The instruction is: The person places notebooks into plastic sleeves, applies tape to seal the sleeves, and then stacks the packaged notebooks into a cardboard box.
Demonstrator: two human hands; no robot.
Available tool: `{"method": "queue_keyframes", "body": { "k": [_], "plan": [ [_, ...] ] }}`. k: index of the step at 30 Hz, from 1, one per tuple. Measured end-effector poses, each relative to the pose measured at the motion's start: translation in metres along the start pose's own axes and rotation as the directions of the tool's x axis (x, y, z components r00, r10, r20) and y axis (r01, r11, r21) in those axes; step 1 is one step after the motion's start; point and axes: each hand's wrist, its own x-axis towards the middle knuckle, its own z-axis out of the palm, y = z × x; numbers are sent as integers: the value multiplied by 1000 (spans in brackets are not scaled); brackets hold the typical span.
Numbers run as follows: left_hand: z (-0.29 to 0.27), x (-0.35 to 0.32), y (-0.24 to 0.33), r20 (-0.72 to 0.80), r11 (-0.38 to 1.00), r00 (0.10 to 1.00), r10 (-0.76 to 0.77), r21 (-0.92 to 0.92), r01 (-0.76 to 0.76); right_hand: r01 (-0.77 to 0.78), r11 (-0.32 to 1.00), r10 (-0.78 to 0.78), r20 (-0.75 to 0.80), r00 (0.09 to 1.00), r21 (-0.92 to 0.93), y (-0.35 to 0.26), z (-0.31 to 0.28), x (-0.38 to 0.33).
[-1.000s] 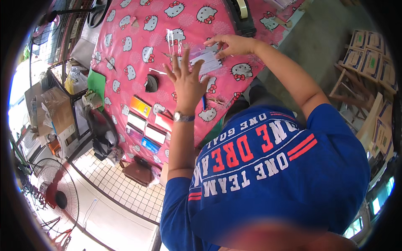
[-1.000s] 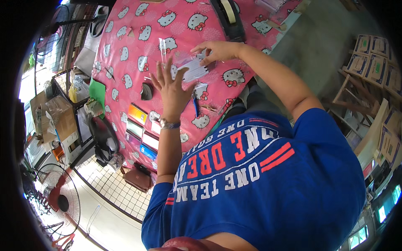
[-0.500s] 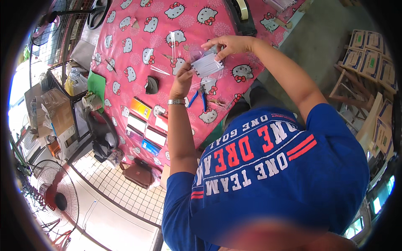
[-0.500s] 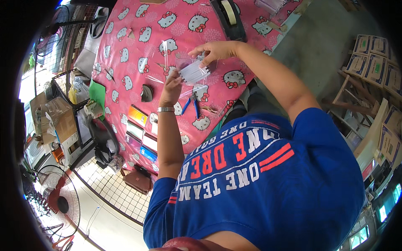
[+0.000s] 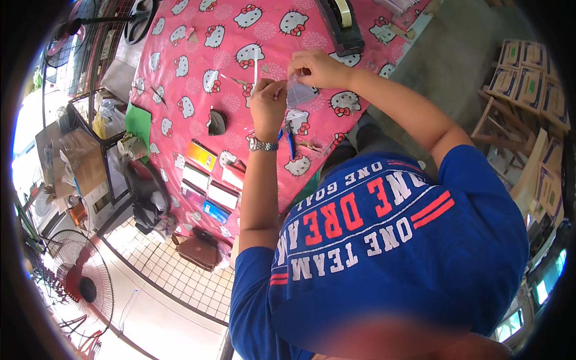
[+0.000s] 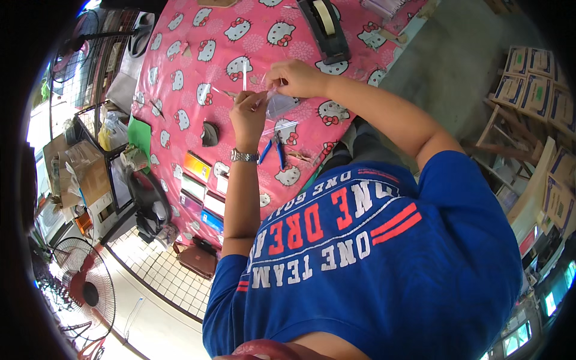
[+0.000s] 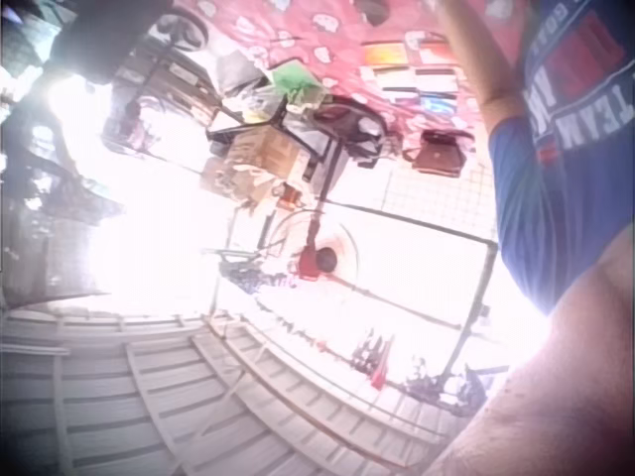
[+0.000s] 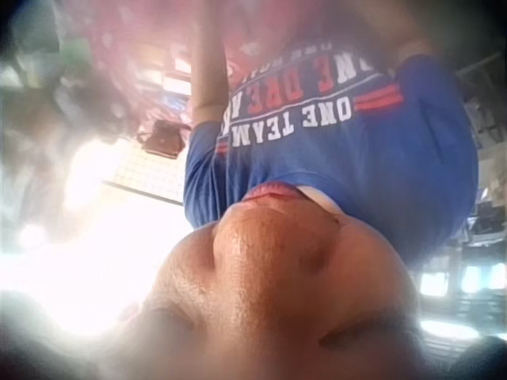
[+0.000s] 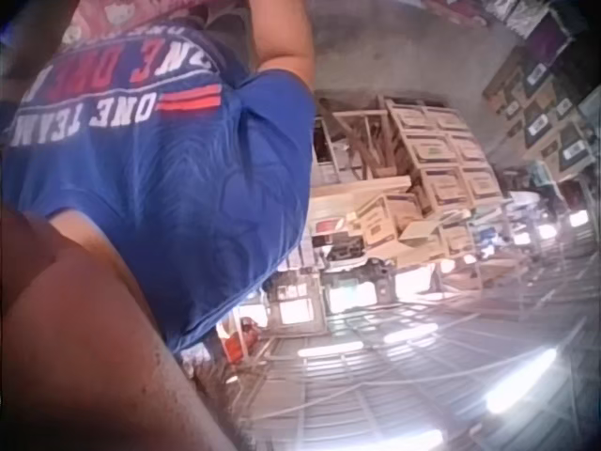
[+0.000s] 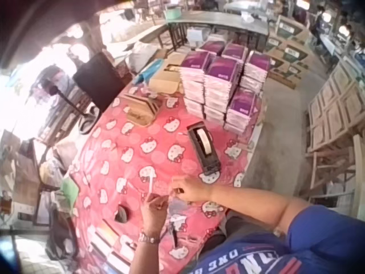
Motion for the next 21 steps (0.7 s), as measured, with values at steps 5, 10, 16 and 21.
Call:
{"method": "queue_keyframes", "body": {
  "k": [5, 10, 16, 21],
  "plan": [
    [-36, -17, 6, 214, 967, 948, 238, -148, -209, 257, 965, -251, 97, 963, -45, -12, -16, -30],
    [-11, -29, -4, 117, 959, 952, 283, -9, -284, 364, 854, -373, 49, 926, -371, -12, 14, -35],
    [11, -32, -18, -110, 988, 990, -92, -133, 77, -10, 902, -91, -213, 973, -431, -20, 35, -34],
    [5, -21, -5, -86, 976, 973, -214, 15, 216, -194, 944, -39, -677, 735, -265, 19, -9, -38]
  ]
}}
